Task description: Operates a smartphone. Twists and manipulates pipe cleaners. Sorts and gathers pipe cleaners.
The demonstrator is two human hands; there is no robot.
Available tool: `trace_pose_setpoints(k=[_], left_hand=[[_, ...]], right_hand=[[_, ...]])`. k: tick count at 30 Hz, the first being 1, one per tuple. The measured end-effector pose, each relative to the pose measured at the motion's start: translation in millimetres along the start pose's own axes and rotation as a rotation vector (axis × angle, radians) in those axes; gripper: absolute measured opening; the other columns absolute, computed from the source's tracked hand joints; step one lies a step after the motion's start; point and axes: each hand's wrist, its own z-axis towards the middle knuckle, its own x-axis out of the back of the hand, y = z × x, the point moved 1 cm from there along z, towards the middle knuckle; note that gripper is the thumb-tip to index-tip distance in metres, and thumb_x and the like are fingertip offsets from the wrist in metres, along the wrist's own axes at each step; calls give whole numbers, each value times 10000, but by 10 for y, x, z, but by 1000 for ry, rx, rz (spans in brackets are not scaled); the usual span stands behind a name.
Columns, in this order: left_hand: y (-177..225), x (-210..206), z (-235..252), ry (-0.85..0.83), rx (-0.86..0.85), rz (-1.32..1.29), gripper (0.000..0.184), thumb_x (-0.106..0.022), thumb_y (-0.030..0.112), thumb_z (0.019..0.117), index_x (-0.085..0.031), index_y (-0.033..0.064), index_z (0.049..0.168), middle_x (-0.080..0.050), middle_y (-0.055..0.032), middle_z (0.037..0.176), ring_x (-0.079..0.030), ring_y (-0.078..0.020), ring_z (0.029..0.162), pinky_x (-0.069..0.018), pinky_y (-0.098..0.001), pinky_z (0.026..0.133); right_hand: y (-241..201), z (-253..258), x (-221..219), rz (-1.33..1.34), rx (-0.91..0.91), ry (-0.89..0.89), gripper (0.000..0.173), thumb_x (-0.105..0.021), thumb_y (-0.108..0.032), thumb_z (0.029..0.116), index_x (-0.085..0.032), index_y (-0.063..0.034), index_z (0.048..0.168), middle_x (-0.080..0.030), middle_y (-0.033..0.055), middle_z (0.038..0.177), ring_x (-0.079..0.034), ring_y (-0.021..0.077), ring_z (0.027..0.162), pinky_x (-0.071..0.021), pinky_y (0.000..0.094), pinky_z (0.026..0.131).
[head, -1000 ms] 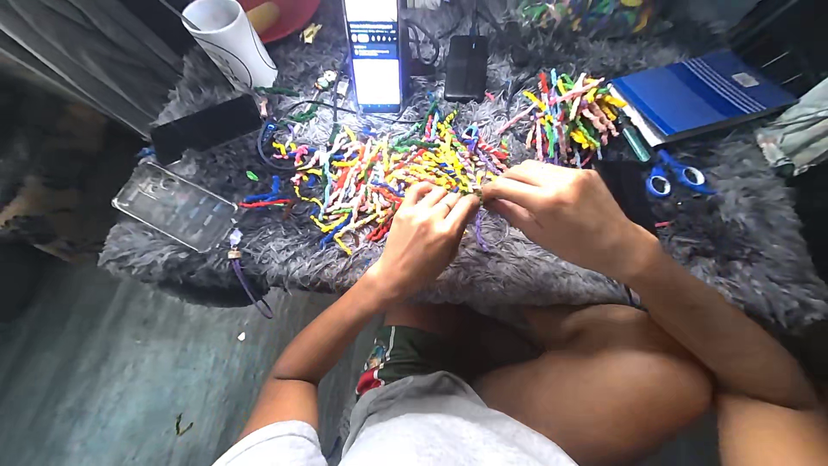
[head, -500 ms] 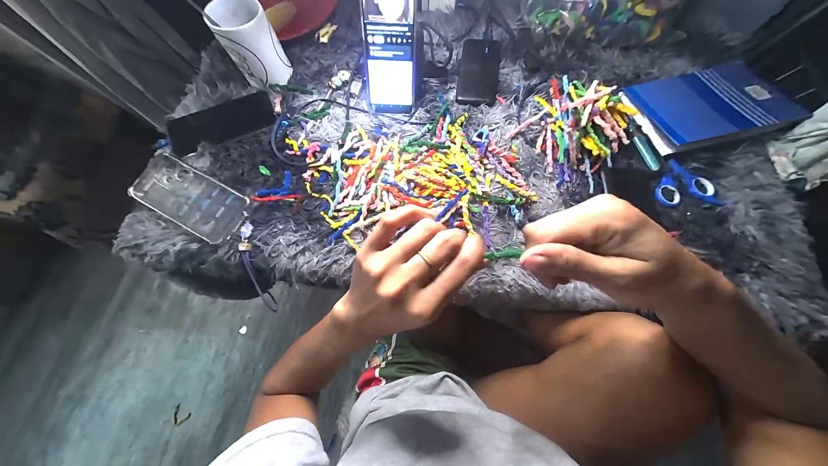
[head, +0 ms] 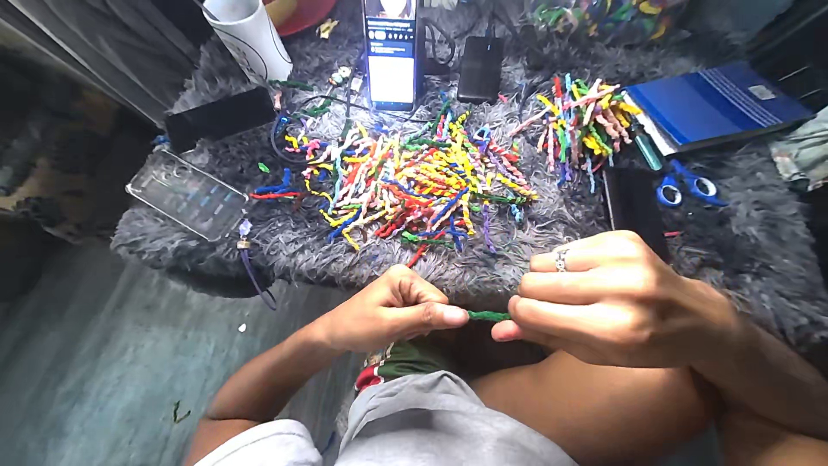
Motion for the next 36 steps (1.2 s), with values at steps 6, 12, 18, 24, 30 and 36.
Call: trace_pose_setpoints(k=[6,12,18,24,30,36], left_hand=[[-13,66,6,137,-109,209,432,-614,251,1031,-522,144,623,-422,160,555,-364,126,538,-279,-72,505],[-177,248,106,374,-177,249,363,-587,297,1039,-636,182,699,-563,167,634,-498,105,592,-411,-83,568],[-331,328,178,631,-200,479,292,-519,91,1039,-637,132,775,-596,124,676,-551,45,588,-493,-128,586],[-455,314,134,614,-214,549,272,-528,117,1034,-636,88,786,-602,100,694,-558,42,620,-494,-135,607],[-494,287,162,653,-249,546,266,-531,103,1033,-639,73,791,-612,85,698,-568,30,617,-505,-146,606],[-571,334,333,809,-325,931,206,-613,145,1009,-717,7,896,-674,-41,842,-623,-76,796,-506,-257,753]], right_hand=[[66,10,-5,-87,-26,-38,390,-514,-224,1070,-641,-79,731,-474,4,578,-444,133,505,-286,282,463],[321,-118,140,-67,-290,-42,407,-519,-282,1038,-645,-78,709,-547,5,607,-525,109,514,-398,280,449],[1259,-428,400,-445,-1102,203,559,-438,-428,1084,-688,57,967,-689,291,916,-672,469,879,-450,672,763],[1558,-526,288,-551,-1387,51,582,-370,-390,1100,-652,119,1098,-636,415,1120,-579,634,1119,-380,780,849],[1127,-339,175,-521,-1176,46,488,-453,-342,1079,-673,91,1046,-676,361,1008,-645,588,972,-424,748,780],[1056,-258,-351,-23,-881,-126,290,-614,-299,1025,-738,-39,1061,-719,145,878,-700,329,788,-541,591,722]])
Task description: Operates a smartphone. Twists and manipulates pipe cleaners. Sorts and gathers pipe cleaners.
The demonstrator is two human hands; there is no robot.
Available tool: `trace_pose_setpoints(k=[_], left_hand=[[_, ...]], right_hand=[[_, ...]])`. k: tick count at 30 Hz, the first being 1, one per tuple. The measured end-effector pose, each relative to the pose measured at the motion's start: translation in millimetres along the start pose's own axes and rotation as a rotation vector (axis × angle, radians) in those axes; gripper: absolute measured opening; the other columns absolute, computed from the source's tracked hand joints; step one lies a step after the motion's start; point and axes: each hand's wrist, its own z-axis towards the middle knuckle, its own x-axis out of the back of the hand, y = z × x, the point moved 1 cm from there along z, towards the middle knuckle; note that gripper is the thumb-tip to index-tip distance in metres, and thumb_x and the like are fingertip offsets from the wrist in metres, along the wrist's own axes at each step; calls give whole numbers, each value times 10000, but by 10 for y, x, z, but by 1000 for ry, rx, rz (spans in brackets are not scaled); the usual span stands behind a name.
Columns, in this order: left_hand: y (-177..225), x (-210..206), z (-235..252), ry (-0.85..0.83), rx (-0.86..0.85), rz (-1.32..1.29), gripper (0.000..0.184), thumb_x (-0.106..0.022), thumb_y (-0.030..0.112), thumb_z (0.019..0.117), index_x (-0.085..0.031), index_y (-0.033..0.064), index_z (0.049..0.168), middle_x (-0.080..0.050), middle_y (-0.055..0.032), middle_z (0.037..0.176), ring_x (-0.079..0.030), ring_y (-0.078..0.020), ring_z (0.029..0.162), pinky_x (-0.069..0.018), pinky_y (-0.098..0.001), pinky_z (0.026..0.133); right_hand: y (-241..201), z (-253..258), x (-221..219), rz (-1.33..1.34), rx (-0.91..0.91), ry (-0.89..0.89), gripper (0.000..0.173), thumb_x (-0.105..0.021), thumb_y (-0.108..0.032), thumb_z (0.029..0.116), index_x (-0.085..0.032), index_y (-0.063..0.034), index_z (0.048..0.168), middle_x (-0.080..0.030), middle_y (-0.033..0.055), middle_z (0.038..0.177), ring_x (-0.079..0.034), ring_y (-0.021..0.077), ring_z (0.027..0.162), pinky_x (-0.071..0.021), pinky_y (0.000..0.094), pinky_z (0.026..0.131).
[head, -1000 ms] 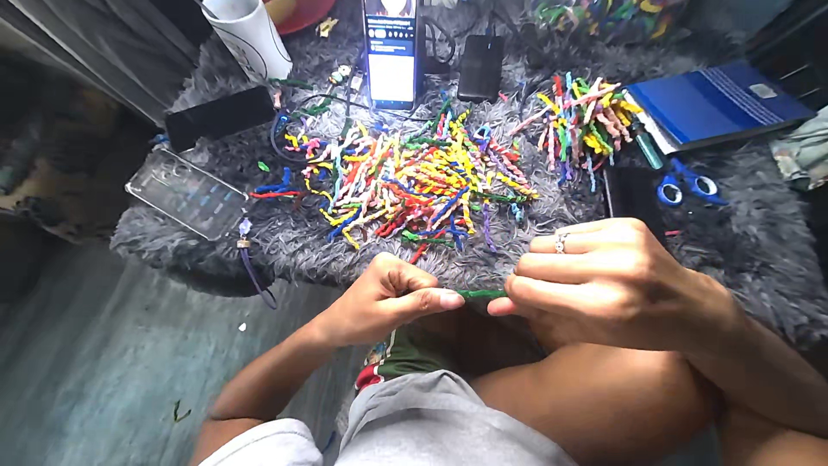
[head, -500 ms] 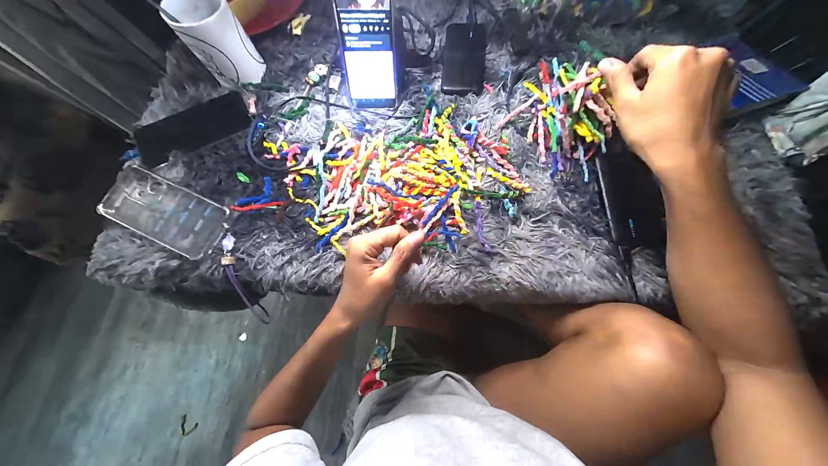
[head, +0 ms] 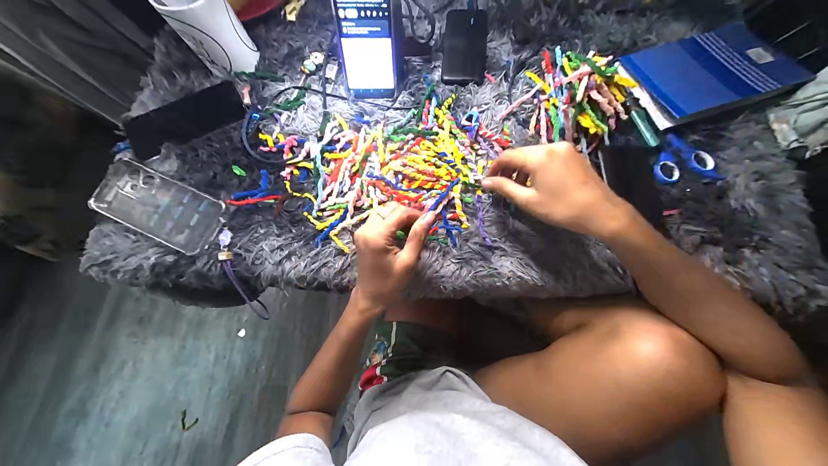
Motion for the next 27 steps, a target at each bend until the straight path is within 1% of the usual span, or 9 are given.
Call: trace_pose_setpoints(k=[2,5,10,12,15,18,22,24,27], left_hand=[[-12,-65,39,13,-39,119,168,-653,161,982,-745,20,980,-696,-118,1060,-642,-193,1030,-512,-365,929],[-24,-186,50,30,-72,162,176,-689,171,956,-741,39,1060,-645,-164,1221,-591,-273,1178,-470,-429,1022],[-52,-300,31,85,-100,173,182,-694,190,961,-743,52,1068,-644,-167,1235,-585,-270,1189,-471,-383,1023],[-53,-312,26,98,-104,167,185,-689,185,964,-741,50,1079,-644,-162,1221,-591,-260,1168,-477,-374,1008],[-23,-308,55,120,-133,175,271,-689,180,960,-721,21,1177,-642,-175,1229,-597,-261,1161,-479,-369,1010],[43,-310,130,103,-186,220,317,-698,164,958,-702,27,1245,-636,-171,1251,-579,-280,1187,-458,-394,1019],[92,-345,186,18,-193,234,324,-701,152,941,-715,54,1249,-636,-156,1308,-547,-327,1258,-421,-461,1065],[103,-360,172,-3,-190,219,320,-690,162,948,-714,52,1248,-636,-156,1312,-553,-323,1256,-431,-460,1061],[84,-368,124,-20,-193,221,295,-680,182,956,-728,64,1223,-651,-148,1291,-573,-316,1225,-444,-458,1035]], right_hand=[[51,53,-158,-24,12,-41,289,-623,-286,1026,-721,-31,1122,-708,157,938,-688,335,796,-533,576,724],[128,78,-309,-107,-1,-48,287,-640,-248,1017,-698,-31,1195,-674,208,1071,-690,409,889,-537,608,725],[161,69,-359,-105,70,25,140,-627,-105,982,-712,-1,1024,-683,192,910,-694,392,807,-523,579,654],[117,40,-305,-84,79,29,130,-628,-78,966,-718,-11,1032,-684,172,902,-686,362,770,-523,562,647],[-84,-72,-125,-128,153,95,198,-651,-48,967,-723,-17,1149,-691,168,955,-691,340,772,-559,520,658],[-275,-143,9,-216,216,182,178,-629,-34,983,-727,29,1118,-673,207,944,-688,370,798,-573,485,689],[-218,-129,-108,-321,125,50,198,-652,-144,1001,-713,27,1078,-666,224,1042,-683,425,918,-551,549,662],[-77,-109,-221,-308,100,-23,138,-705,-116,959,-720,13,1006,-667,218,1035,-680,431,922,-545,569,645],[-43,-100,-228,-324,106,-33,78,-688,-64,945,-703,11,959,-681,213,964,-691,432,907,-543,565,632]])
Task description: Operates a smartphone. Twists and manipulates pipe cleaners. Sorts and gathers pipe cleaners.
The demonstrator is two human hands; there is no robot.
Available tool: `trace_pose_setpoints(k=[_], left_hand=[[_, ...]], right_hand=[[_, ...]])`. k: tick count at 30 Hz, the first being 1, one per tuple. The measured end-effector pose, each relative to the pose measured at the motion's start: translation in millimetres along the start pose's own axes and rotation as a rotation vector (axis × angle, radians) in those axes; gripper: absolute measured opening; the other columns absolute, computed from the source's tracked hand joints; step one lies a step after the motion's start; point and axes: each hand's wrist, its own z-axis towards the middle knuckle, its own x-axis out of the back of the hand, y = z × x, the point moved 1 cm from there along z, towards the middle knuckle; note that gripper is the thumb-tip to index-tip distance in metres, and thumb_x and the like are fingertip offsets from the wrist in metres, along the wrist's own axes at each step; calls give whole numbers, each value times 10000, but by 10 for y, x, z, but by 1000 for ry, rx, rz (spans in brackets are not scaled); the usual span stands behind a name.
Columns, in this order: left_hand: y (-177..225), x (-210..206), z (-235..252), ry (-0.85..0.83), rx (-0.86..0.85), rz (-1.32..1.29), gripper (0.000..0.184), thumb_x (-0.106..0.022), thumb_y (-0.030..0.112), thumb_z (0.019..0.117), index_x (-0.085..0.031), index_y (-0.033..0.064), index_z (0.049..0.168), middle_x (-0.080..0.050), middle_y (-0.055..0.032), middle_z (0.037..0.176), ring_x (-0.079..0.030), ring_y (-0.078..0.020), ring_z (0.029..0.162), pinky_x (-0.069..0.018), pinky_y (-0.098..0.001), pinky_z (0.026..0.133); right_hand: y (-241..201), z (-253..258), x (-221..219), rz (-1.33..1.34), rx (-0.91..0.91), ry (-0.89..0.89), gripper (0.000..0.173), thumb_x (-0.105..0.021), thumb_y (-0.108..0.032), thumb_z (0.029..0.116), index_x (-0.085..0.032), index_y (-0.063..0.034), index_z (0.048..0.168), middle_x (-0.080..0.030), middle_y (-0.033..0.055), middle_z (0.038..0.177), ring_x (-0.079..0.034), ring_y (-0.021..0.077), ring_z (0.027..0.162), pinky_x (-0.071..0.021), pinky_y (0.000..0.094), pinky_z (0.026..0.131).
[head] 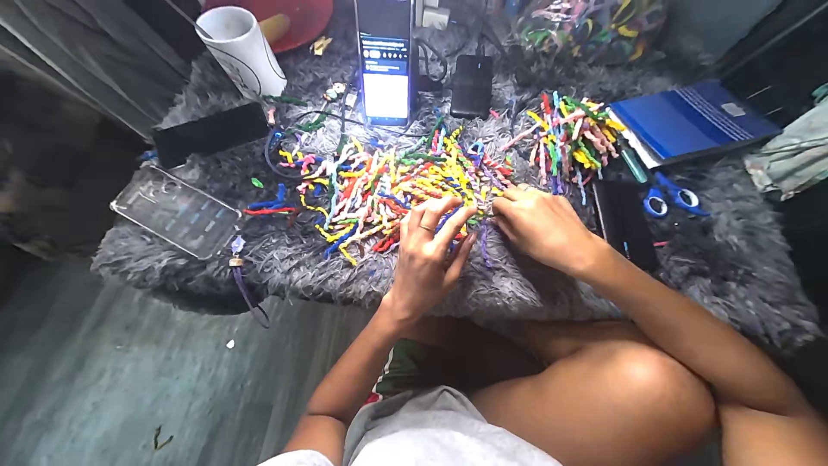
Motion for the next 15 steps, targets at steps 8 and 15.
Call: trace_pose_setpoints(k=[8,15], left_hand=[[103,67,96,27,-52,71,361,-662,166,964,-685,45,1303,-630,-168,1355,-539,-343,1306,-390,-492,1098],[283,298,107,106,-182,-24,191,-558,78,1014,-733,6,1043,-691,-100,877,-646,-199,917,-443,-379,980]], right_hand=[[-362,-128,438,-180,145,324,131,-583,-31,991,-689,44,969,-643,201,838,-658,400,766,-485,456,540],[-531,-253,633,78,429,522,153,-629,-101,994,-750,-10,973,-721,140,886,-670,254,811,-495,321,618]])
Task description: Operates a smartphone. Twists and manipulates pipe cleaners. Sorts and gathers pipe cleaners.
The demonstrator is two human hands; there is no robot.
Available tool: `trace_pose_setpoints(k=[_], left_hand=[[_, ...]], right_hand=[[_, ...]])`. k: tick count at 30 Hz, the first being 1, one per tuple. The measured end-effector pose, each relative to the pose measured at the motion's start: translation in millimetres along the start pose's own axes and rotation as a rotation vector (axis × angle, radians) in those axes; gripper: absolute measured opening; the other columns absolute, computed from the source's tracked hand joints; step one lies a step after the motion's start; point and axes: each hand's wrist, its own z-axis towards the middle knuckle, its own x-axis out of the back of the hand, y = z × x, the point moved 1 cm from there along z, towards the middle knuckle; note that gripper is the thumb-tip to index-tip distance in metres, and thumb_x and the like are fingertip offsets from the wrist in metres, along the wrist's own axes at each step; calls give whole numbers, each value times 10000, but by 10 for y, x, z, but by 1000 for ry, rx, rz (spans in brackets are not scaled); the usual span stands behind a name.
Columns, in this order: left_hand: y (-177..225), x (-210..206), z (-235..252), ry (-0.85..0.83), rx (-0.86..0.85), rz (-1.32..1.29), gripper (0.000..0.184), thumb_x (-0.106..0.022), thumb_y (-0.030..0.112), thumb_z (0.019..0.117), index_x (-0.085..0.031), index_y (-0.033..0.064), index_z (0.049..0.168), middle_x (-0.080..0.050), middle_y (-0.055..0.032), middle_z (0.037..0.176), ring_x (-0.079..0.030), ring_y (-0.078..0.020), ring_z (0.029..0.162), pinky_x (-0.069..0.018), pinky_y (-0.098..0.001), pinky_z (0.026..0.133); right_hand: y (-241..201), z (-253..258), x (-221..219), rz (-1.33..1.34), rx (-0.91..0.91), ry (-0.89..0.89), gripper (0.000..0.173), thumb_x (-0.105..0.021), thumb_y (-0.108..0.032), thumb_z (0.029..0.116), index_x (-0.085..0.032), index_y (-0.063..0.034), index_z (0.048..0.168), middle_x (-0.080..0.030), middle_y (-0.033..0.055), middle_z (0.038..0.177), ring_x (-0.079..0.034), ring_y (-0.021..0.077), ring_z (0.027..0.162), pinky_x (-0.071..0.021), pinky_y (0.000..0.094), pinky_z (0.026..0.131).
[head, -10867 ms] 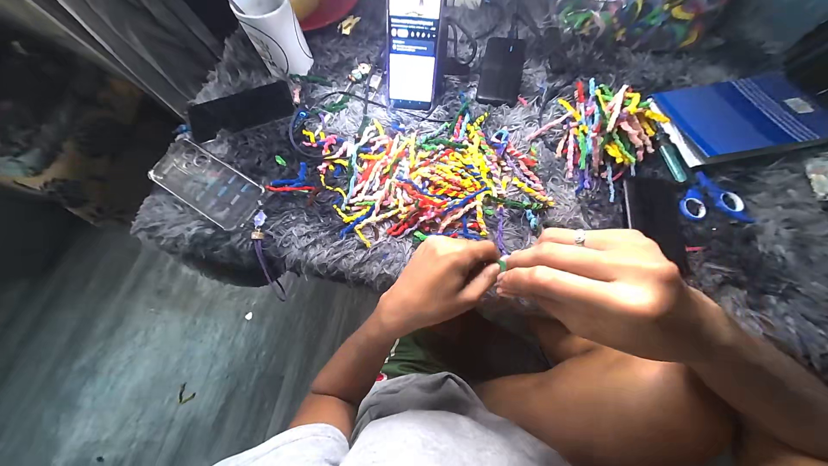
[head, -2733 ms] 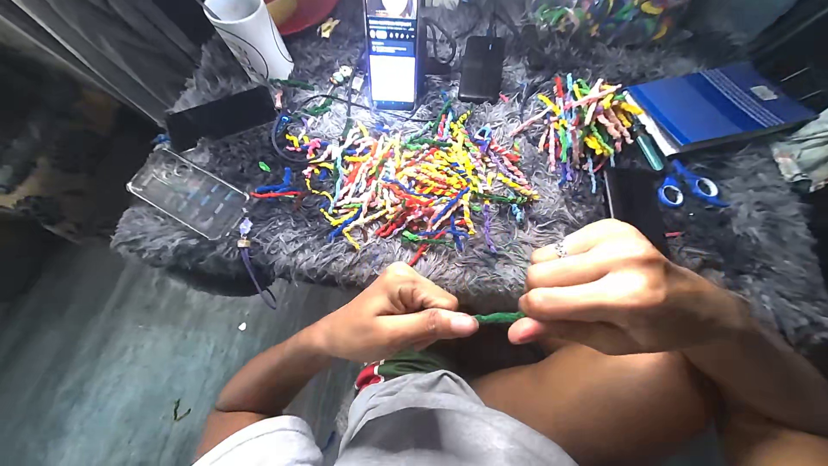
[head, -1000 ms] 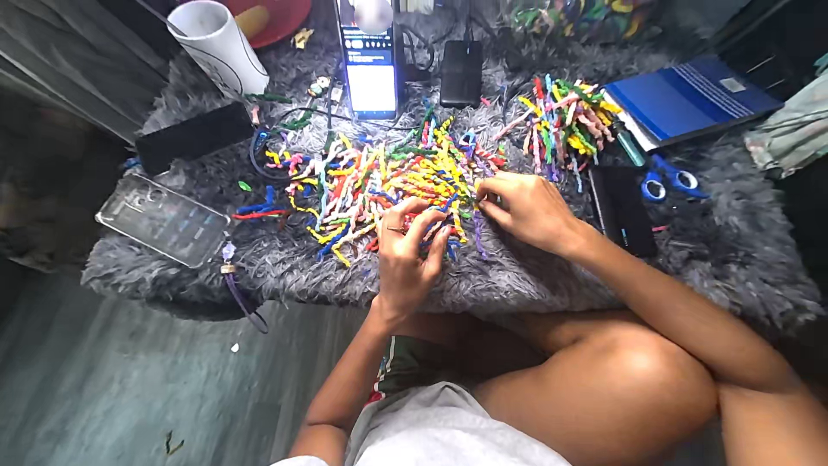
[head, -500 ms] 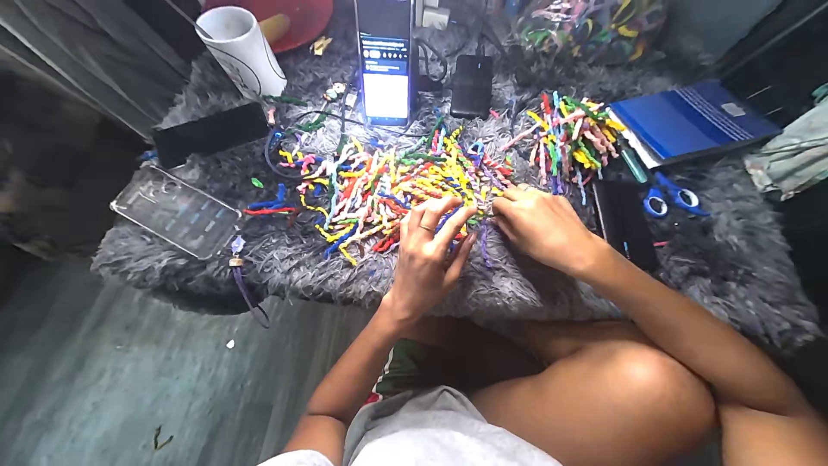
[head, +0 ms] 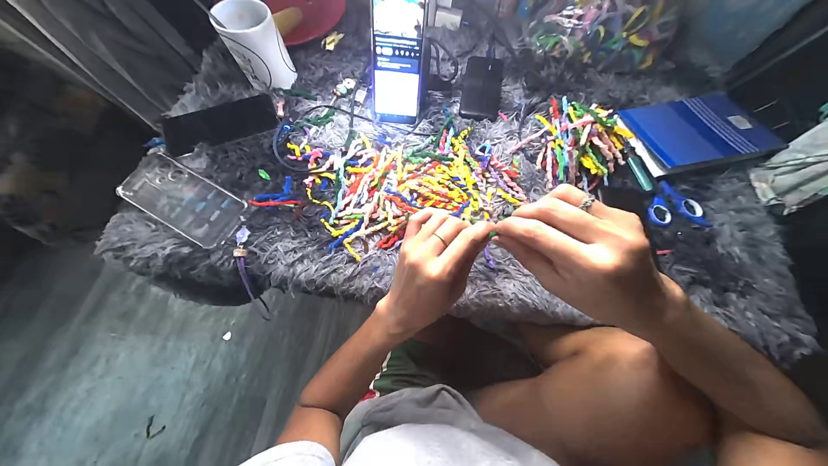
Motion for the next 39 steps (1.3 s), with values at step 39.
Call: trace_pose_setpoints(k=[39], left_hand=[[-73,432,-174,-630,302,-1417,369,-507,254,1077,-509,132,729,-487,94,682,-500,29,710,-451,-216,795]], right_hand=[[-73,-69,46,619,188,-318,384,-481,-276,1099,-606,-65,802,-480,24,638,-502,124,604,-361,241,531]])
